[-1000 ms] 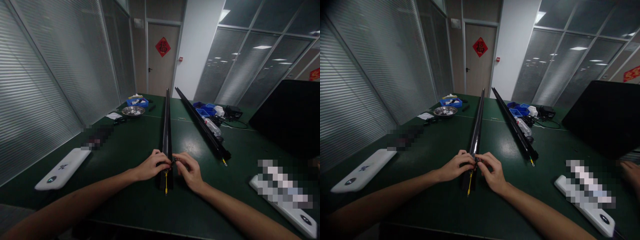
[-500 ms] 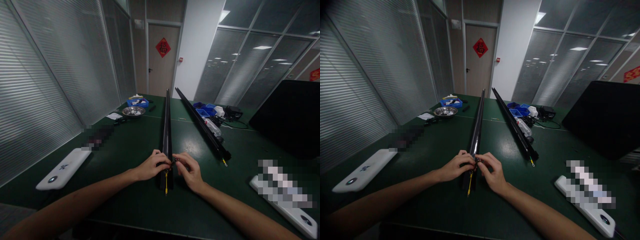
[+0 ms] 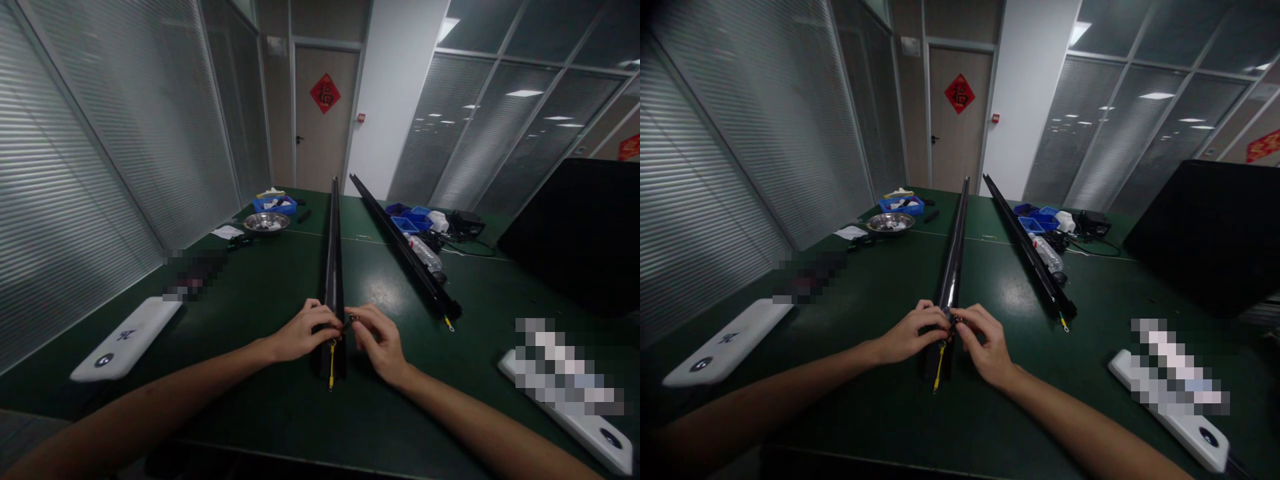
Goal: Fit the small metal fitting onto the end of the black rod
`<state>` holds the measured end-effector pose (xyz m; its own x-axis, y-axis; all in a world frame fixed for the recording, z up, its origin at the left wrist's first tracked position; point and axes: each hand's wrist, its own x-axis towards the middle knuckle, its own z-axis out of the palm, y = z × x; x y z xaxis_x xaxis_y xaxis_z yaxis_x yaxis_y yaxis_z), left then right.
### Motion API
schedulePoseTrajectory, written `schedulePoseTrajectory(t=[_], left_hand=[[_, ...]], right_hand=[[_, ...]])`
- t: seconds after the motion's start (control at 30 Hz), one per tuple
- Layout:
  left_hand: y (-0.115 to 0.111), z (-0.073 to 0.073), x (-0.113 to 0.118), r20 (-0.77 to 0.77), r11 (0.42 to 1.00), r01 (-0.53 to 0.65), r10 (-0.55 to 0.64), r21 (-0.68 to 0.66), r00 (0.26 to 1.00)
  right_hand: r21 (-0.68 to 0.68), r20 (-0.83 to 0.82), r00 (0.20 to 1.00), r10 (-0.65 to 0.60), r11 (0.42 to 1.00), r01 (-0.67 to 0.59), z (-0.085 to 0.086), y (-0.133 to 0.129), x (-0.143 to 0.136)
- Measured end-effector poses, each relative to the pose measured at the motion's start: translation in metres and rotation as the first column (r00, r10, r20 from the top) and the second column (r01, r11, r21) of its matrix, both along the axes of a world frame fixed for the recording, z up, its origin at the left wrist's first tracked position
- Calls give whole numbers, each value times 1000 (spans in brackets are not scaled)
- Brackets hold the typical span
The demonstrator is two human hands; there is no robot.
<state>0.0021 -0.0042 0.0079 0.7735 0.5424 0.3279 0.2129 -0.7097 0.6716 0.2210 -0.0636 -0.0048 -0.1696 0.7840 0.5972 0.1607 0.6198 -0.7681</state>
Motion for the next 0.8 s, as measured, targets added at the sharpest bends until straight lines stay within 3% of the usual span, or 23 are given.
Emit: schedulePoseTrajectory(t=[0.8], left_hand=[[1,0,0,-44,1000,7,-8,-23,999]], right_hand=[[6,21,999,-27,1000,27,0,1,0]])
